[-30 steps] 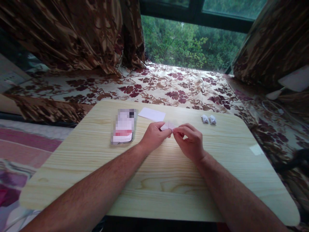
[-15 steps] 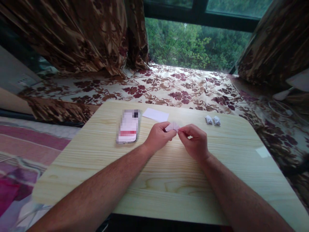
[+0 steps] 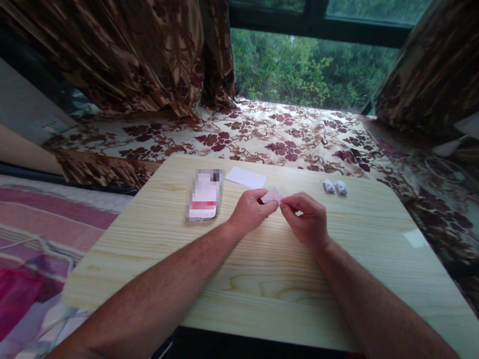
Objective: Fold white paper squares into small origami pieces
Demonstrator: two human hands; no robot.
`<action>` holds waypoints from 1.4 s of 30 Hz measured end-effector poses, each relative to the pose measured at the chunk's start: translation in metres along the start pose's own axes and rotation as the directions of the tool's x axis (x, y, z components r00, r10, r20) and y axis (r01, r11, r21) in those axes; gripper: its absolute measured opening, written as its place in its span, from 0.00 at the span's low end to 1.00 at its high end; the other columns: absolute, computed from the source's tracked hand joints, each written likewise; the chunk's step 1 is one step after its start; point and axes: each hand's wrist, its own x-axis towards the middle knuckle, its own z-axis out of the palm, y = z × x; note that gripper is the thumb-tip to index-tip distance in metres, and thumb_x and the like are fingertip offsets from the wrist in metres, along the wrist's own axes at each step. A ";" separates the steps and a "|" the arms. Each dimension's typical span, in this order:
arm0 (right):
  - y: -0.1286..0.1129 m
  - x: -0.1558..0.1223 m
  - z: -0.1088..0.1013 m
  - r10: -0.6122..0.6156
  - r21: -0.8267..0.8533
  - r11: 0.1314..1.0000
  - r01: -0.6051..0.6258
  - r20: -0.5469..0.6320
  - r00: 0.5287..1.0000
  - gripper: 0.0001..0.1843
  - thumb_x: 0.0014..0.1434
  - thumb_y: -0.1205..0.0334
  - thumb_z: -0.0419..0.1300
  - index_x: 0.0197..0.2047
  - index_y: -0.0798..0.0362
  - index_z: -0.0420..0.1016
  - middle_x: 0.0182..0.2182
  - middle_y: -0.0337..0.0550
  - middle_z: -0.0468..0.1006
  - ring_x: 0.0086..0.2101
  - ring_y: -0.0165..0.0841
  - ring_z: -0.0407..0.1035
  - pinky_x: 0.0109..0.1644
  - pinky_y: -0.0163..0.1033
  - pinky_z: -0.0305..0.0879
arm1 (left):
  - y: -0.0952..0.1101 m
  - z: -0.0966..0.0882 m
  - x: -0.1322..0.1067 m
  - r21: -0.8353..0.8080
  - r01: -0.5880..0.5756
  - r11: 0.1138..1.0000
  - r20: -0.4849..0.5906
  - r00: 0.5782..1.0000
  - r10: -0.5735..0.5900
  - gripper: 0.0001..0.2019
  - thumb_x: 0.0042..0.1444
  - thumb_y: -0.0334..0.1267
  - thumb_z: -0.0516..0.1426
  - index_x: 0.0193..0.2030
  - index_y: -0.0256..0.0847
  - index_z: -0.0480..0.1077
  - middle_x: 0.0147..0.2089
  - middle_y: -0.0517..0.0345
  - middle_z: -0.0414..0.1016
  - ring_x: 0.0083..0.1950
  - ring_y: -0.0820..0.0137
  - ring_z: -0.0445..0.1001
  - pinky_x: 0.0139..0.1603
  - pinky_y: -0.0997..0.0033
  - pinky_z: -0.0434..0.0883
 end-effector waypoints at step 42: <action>0.002 -0.001 -0.002 -0.232 -0.067 0.970 0.232 0.010 0.973 0.08 0.58 0.72 0.61 0.37 0.51 0.79 0.31 0.42 0.74 0.27 0.27 0.67 0.28 0.33 0.64 | 0.004 -0.001 0.001 -0.141 0.034 0.989 0.028 0.999 -0.030 0.07 0.49 0.36 0.58 0.23 0.37 0.69 0.17 0.65 0.62 0.21 0.77 0.57 0.22 0.74 0.53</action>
